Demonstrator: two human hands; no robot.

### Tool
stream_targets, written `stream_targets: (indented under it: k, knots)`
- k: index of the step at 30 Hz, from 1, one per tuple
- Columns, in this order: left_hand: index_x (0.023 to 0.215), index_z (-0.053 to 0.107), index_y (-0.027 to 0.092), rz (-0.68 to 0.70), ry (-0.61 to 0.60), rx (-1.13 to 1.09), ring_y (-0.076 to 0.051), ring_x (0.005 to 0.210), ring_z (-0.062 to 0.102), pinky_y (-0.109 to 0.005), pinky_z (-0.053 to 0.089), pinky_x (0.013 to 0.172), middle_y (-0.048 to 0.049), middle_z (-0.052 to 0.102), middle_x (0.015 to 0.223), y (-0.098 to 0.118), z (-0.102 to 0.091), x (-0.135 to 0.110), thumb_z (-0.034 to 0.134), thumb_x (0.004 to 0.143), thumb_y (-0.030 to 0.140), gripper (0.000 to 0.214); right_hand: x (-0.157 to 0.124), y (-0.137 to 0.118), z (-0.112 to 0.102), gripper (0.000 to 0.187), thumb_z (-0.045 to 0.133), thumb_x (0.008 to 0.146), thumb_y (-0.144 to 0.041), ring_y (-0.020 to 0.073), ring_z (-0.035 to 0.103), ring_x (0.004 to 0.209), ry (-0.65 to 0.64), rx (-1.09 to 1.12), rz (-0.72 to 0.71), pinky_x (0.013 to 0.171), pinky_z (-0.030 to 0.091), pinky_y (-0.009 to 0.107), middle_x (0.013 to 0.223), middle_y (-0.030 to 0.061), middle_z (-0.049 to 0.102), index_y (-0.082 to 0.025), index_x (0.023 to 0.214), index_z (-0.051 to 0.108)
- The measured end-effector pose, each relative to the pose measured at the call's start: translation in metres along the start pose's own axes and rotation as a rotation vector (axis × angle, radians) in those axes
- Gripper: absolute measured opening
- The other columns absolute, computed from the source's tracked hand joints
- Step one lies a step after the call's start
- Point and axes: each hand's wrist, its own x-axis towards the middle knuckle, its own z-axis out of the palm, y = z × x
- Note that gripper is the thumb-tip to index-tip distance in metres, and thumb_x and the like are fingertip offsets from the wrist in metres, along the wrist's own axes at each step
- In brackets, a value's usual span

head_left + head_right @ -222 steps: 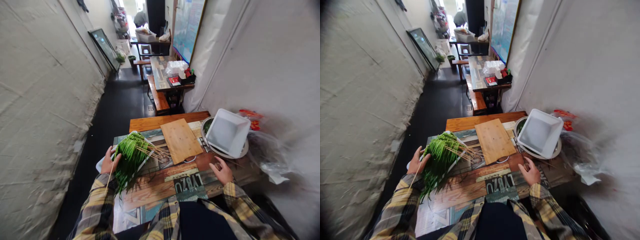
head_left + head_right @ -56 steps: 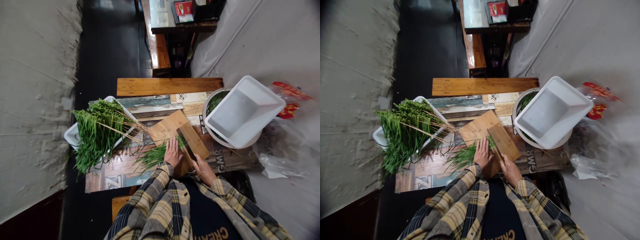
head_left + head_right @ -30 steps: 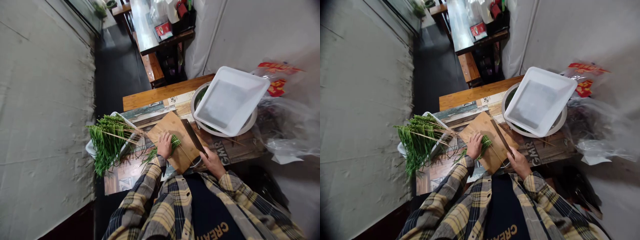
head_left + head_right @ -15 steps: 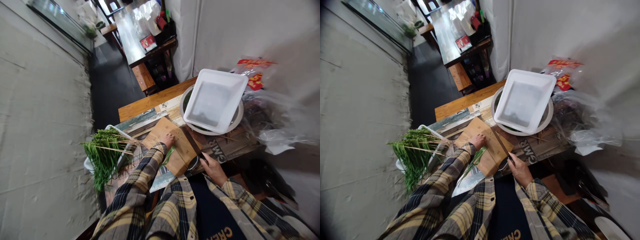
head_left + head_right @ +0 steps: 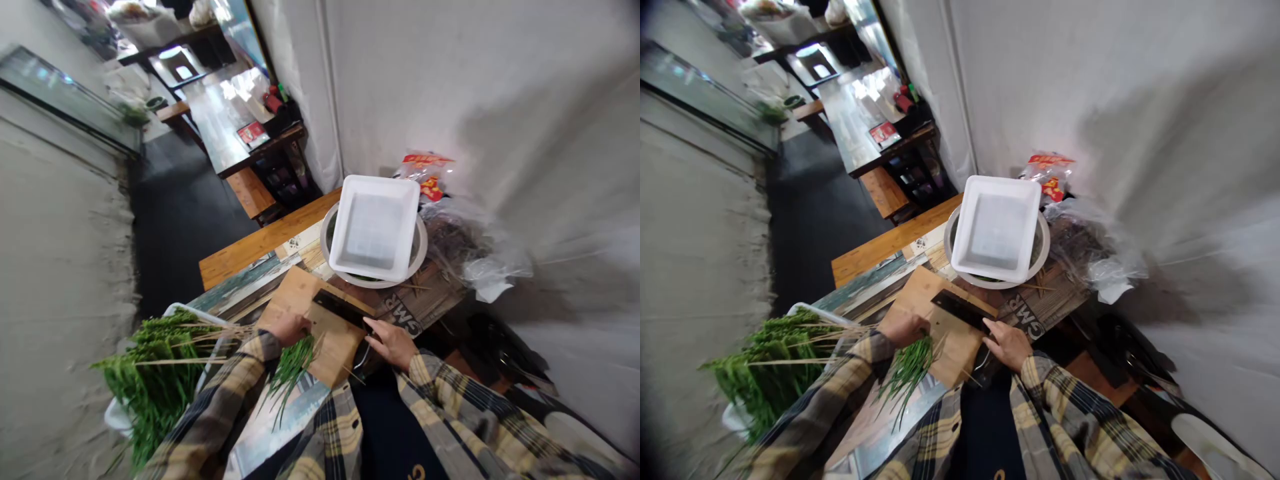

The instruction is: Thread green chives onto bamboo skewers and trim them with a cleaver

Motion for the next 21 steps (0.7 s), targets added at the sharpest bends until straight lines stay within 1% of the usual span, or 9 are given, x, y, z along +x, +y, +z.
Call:
stream_targets:
  k: [3,7,9,11,13,15,18,20,21]
  knots:
    - [0.074,0.067,0.019,0.002,-0.039,0.015,-0.014,0.069,0.061,-0.021,0.043,0.065,-0.0010,0.069,0.072,0.013,-0.015,-0.026,0.053,0.069,0.007,0.020,0.018,0.001,0.003,0.052,0.050,0.089,-0.036,0.0219,0.063,0.098,0.002,-0.088,-0.044,0.083,0.051,0.032,0.106,0.0107,0.066,-0.020,0.139,0.044]
    - [0.081,0.067,0.019,0.001,-0.016,-0.084,-0.014,0.075,0.061,-0.021,0.042,0.069,-0.0022,0.069,0.079,0.038,-0.051,-0.062,0.050,0.080,0.014,0.018,0.031,0.012,0.018,0.054,0.057,0.085,-0.030,0.0221,0.061,0.096,-0.005,-0.100,-0.071,0.083,0.051,0.033,0.103,0.0102,0.064,-0.021,0.137,0.046]
    - [0.082,0.066,0.019,0.001,0.057,-0.129,-0.013,0.072,0.060,-0.021,0.042,0.069,-0.0021,0.067,0.077,0.053,-0.073,-0.079,0.046,0.086,0.020,0.020,0.032,0.016,0.026,0.056,0.059,0.083,-0.026,0.0218,0.061,0.096,-0.019,-0.084,-0.097,0.084,0.051,0.034,0.102,0.0095,0.064,-0.020,0.137,0.046]
    - [0.086,0.067,0.018,-0.010,0.118,-0.175,-0.013,0.072,0.059,-0.020,0.042,0.069,-0.0024,0.068,0.080,0.068,-0.096,-0.092,0.046,0.088,0.024,0.022,0.030,0.018,0.033,0.058,0.060,0.082,-0.021,0.0209,0.061,0.095,-0.033,-0.067,-0.124,0.084,0.051,0.034,0.101,0.0085,0.063,-0.021,0.137,0.044]
    - [0.089,0.067,0.017,-0.020,0.192,-0.227,-0.012,0.072,0.059,-0.019,0.043,0.068,-0.0023,0.068,0.082,0.081,-0.117,-0.100,0.048,0.088,0.028,0.022,0.028,0.019,0.038,0.058,0.059,0.081,-0.017,0.0210,0.060,0.096,-0.037,-0.056,-0.139,0.084,0.051,0.035,0.101,0.0086,0.063,-0.021,0.137,0.044]
    - [0.091,0.067,0.016,-0.018,0.265,-0.266,-0.012,0.073,0.059,-0.019,0.043,0.069,-0.0023,0.069,0.084,0.093,-0.135,-0.105,0.052,0.087,0.030,0.021,0.026,0.018,0.040,0.055,0.059,0.081,-0.017,0.0226,0.061,0.094,-0.029,-0.051,-0.143,0.084,0.051,0.037,0.100,0.0096,0.063,-0.020,0.135,0.048]
    - [0.090,0.069,0.015,-0.035,0.340,-0.301,-0.013,0.074,0.059,-0.021,0.045,0.068,-0.0029,0.068,0.082,0.111,-0.156,-0.105,0.055,0.085,0.032,0.022,0.027,0.016,0.030,0.040,0.057,0.084,-0.022,0.0235,0.062,0.092,0.001,-0.051,-0.139,0.083,0.051,0.040,0.101,0.0110,0.063,-0.021,0.123,0.059]
    - [0.089,0.069,0.015,-0.030,0.355,-0.318,-0.013,0.074,0.059,-0.021,0.046,0.067,-0.0029,0.068,0.080,0.124,-0.166,-0.103,0.056,0.085,0.032,0.022,0.033,0.011,0.012,0.033,0.049,0.089,-0.025,0.0234,0.061,0.098,0.083,0.002,-0.119,0.088,0.050,0.041,0.107,0.0117,0.064,-0.022,0.119,0.062]
    - [0.089,0.069,0.015,-0.016,0.355,-0.322,-0.013,0.074,0.059,-0.021,0.046,0.067,-0.0027,0.068,0.079,0.130,-0.171,-0.102,0.056,0.085,0.032,0.022,0.037,0.006,-0.001,0.033,0.044,0.091,-0.027,0.0233,0.060,0.103,0.147,0.064,-0.101,0.092,0.048,0.042,0.111,0.0119,0.063,-0.021,0.119,0.061]
